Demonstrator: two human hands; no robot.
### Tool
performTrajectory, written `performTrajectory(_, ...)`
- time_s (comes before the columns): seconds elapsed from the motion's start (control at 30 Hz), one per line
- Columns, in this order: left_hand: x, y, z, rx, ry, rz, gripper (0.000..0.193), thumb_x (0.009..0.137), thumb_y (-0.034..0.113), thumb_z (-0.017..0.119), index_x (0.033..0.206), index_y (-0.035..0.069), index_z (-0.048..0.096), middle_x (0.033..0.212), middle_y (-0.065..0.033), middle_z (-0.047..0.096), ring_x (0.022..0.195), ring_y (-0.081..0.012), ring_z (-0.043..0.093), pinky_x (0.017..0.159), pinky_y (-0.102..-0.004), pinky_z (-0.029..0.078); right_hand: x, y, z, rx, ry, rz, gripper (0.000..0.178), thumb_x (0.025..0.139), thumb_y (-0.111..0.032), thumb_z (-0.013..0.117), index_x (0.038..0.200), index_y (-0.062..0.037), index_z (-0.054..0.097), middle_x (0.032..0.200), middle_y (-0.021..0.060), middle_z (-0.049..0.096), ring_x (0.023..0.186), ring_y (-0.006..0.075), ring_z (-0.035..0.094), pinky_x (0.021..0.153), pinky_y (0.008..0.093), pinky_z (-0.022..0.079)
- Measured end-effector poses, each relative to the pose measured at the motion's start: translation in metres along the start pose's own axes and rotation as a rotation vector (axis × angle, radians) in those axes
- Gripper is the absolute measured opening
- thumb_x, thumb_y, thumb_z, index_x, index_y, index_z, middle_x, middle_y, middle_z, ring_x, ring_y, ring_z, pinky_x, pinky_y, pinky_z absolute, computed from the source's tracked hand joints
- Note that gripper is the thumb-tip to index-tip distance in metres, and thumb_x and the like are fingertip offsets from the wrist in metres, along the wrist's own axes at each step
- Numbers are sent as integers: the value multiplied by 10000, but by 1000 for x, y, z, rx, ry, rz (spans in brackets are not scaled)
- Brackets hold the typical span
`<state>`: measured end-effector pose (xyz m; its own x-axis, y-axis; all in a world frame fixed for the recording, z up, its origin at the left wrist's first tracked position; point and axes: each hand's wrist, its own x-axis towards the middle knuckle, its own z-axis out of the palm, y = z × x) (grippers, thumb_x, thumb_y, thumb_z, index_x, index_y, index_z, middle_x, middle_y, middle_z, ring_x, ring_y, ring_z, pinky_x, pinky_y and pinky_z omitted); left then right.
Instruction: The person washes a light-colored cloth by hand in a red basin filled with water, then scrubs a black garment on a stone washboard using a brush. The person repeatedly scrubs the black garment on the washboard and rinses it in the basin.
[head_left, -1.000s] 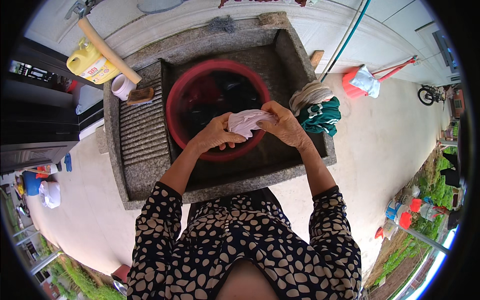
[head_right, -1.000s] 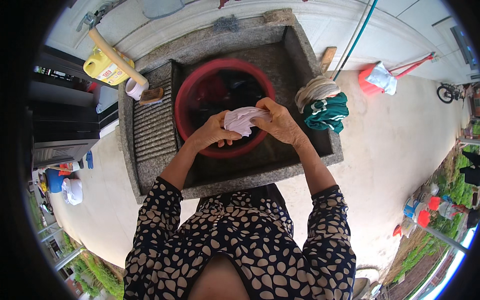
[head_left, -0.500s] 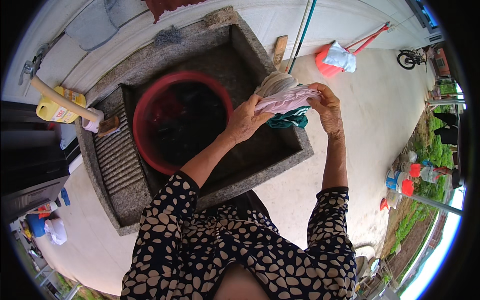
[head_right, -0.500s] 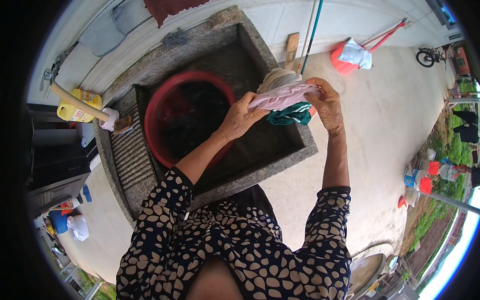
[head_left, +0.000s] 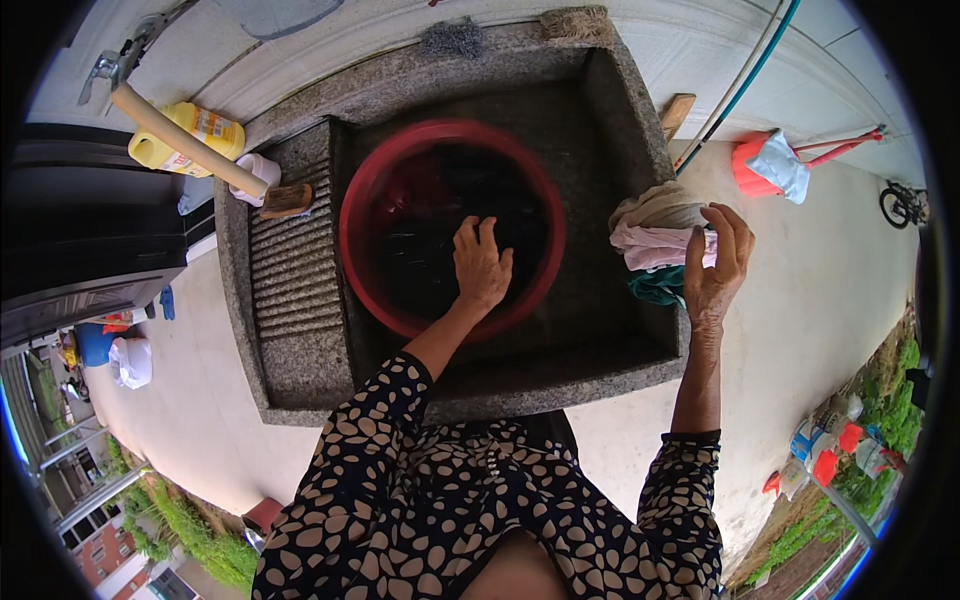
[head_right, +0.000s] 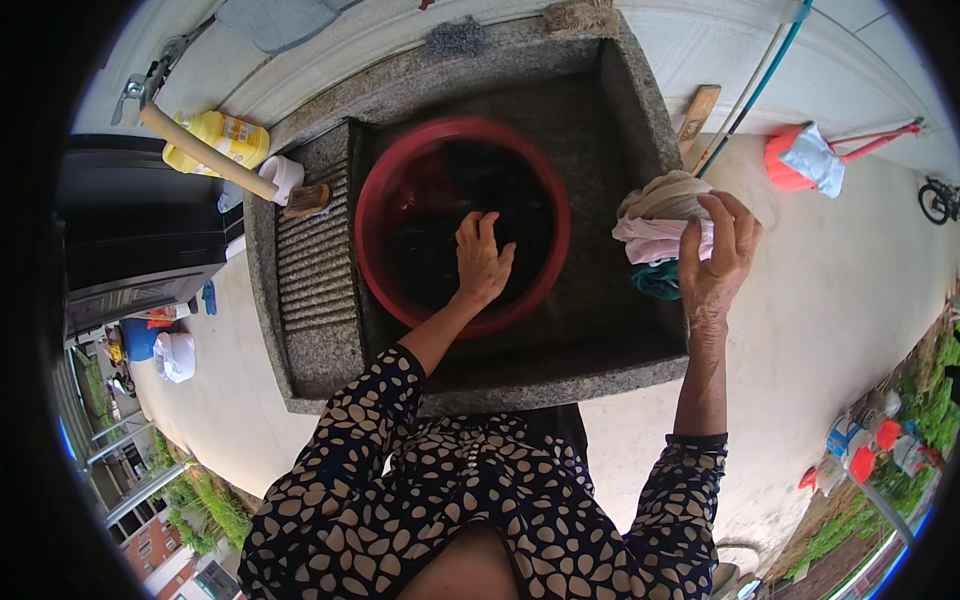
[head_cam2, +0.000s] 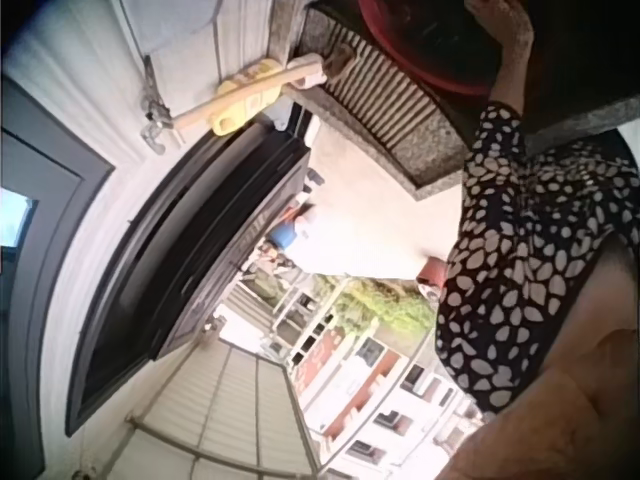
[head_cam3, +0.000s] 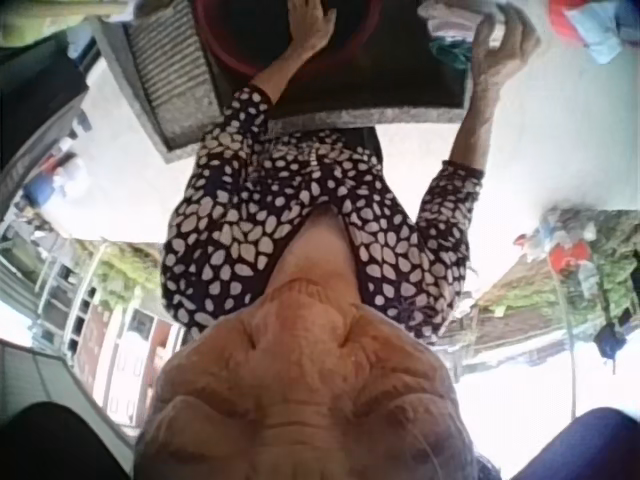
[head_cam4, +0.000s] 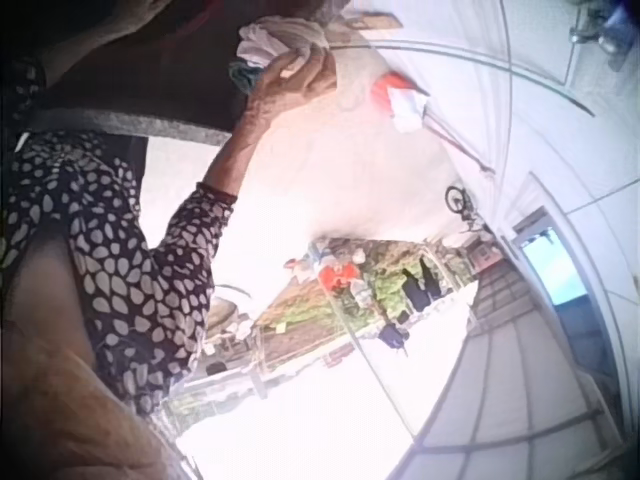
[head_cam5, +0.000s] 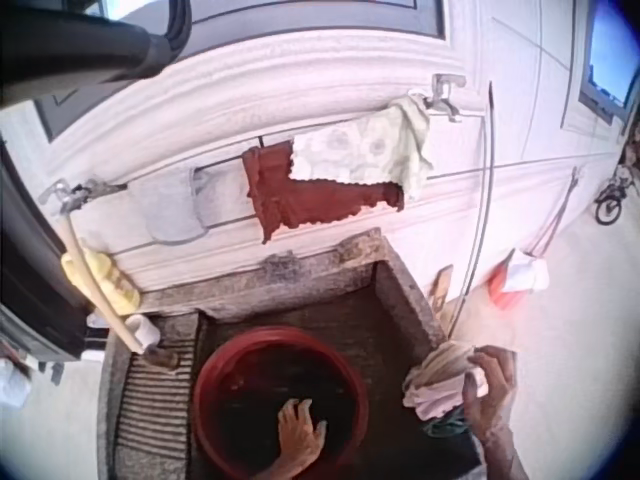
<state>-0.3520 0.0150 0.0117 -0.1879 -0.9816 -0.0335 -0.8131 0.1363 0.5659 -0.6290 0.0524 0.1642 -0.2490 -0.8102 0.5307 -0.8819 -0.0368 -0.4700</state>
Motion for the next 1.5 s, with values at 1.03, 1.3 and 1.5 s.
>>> performTrajectory(1.03,-11,-151,-118,-1239,125,-605,360,912,341,628,671,124,471,677,83,349,639,-41,303,580,-256,275,-125,-110,209,-228,-1278,-12,432,812,-357,642,1144,-84,602,1089,153,598,1047,334,542,906,456,446)
performTrajectory(1.3,3,-169,-160,-756,-84,-216,439,839,347,706,1046,-15,568,878,-96,574,848,-171,550,803,-302,434,-96,-123,156,548,-1029,533,303,830,-275,687,828,21,625,615,-9,499,633,96,484,633,296,413)
performTrajectory(1.5,-16,-95,-158,-387,0,238,602,699,194,781,1188,7,486,1084,-169,515,1028,-321,514,927,-413,426,-42,-195,77,887,-653,475,186,853,-164,675,819,18,660,678,-63,519,659,20,440,590,235,376)
